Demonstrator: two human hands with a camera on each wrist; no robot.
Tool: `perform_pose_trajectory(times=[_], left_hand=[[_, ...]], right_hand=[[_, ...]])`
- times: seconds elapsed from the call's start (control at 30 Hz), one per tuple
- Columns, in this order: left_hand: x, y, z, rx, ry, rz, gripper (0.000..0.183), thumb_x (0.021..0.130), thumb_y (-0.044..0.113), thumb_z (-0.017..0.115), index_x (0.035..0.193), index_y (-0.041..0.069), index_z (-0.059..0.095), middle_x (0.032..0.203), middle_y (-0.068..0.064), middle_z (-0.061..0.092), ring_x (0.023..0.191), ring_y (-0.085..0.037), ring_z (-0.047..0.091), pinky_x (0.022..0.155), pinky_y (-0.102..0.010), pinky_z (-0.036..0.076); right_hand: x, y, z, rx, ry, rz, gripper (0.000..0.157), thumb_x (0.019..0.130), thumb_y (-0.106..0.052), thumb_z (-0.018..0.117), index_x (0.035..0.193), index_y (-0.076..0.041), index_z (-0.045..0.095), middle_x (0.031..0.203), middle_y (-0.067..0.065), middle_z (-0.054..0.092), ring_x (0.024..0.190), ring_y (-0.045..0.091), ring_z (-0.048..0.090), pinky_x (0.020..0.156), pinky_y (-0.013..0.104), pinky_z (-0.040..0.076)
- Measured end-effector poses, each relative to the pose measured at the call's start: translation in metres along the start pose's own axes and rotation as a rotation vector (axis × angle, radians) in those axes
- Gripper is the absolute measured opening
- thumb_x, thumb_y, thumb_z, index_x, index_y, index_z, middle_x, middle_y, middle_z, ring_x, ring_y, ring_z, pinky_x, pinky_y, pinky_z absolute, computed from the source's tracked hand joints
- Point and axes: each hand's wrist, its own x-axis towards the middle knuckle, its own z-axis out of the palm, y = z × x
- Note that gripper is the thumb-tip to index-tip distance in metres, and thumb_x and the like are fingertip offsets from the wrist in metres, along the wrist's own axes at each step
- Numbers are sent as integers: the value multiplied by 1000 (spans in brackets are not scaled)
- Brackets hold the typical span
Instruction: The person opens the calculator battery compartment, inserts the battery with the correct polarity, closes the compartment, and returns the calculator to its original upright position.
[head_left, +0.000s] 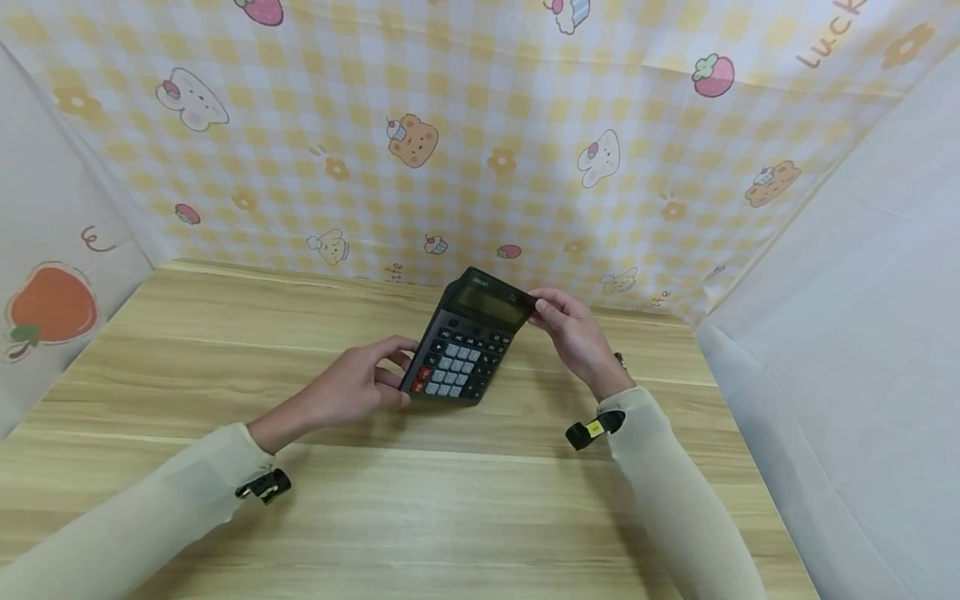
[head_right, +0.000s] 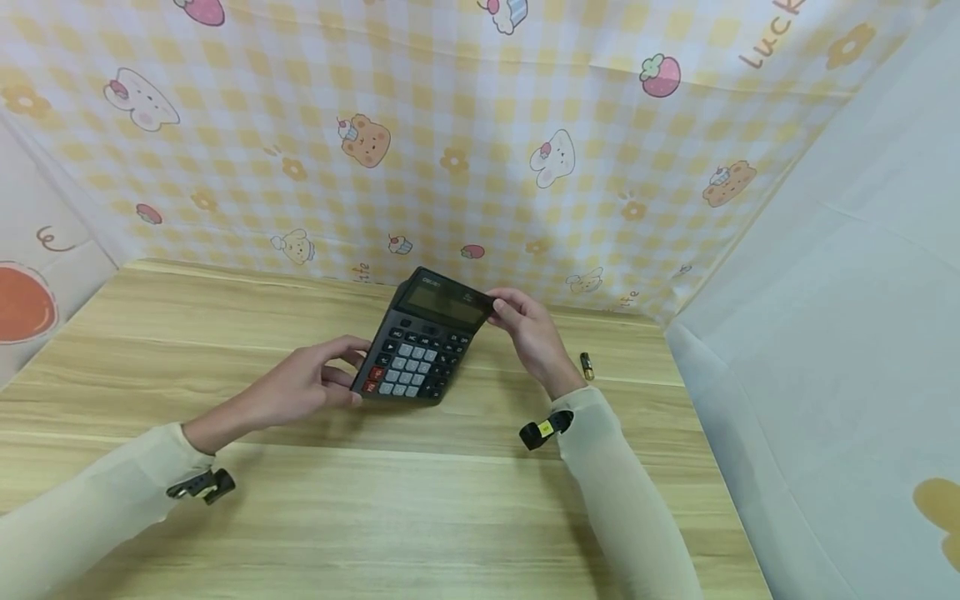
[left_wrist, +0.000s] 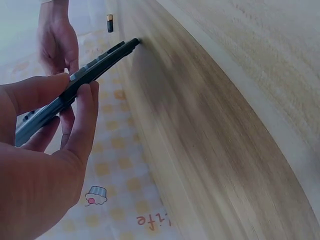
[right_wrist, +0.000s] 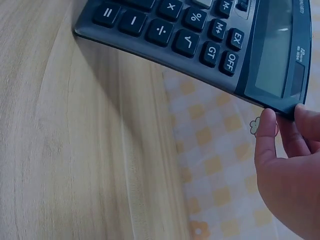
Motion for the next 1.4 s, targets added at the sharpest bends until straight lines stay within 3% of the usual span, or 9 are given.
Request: perform_pose_trajectory(times=[0.37,0.67,0.93,1.13,1.4], left_hand=[[-4,-1,-6,54,25,102,63,92,-9,79,151,-3,59,126,-21,76,114,-34,76,97,-46,63],[-8,-1,-9,43,4,123,53,91,-14,77,141,-3,63,126,-23,75,109,-33,77,91,-34,64],[-10,-1,-8,39,0,121,53,91,-14,78,140,-2,63,123,-19,77,109,-33,77,91,-34,64],[-10,0,-5,18,1,141,53,91,-14,77,141,0,64,124,-19,76,113,-36,75,89,-34,65],[-12,1,-2,3,-8,162,53,91,-13,77,141,3,66,129,-19,75,115,-35,74,87,-32,65]], right_hand=[[2,-2,3,58,-24,-39,24,115,3,50,119,-6,71,117,5,72,103,16,71,100,30,57],[-1,5,1,70,-60,-76,27,114,4,52,119,-7,77,120,7,72,107,18,73,106,34,57],[-8,4,-1,-14,-35,-82,25,114,-1,56,135,-1,69,104,7,71,91,18,70,86,28,61],[-12,-2,-5,-29,-45,-72,21,113,2,56,123,-4,74,97,9,71,86,16,69,77,25,61],[-18,-7,-6,-46,-32,-52,25,117,-11,51,115,-3,75,89,7,69,80,15,67,73,24,58]])
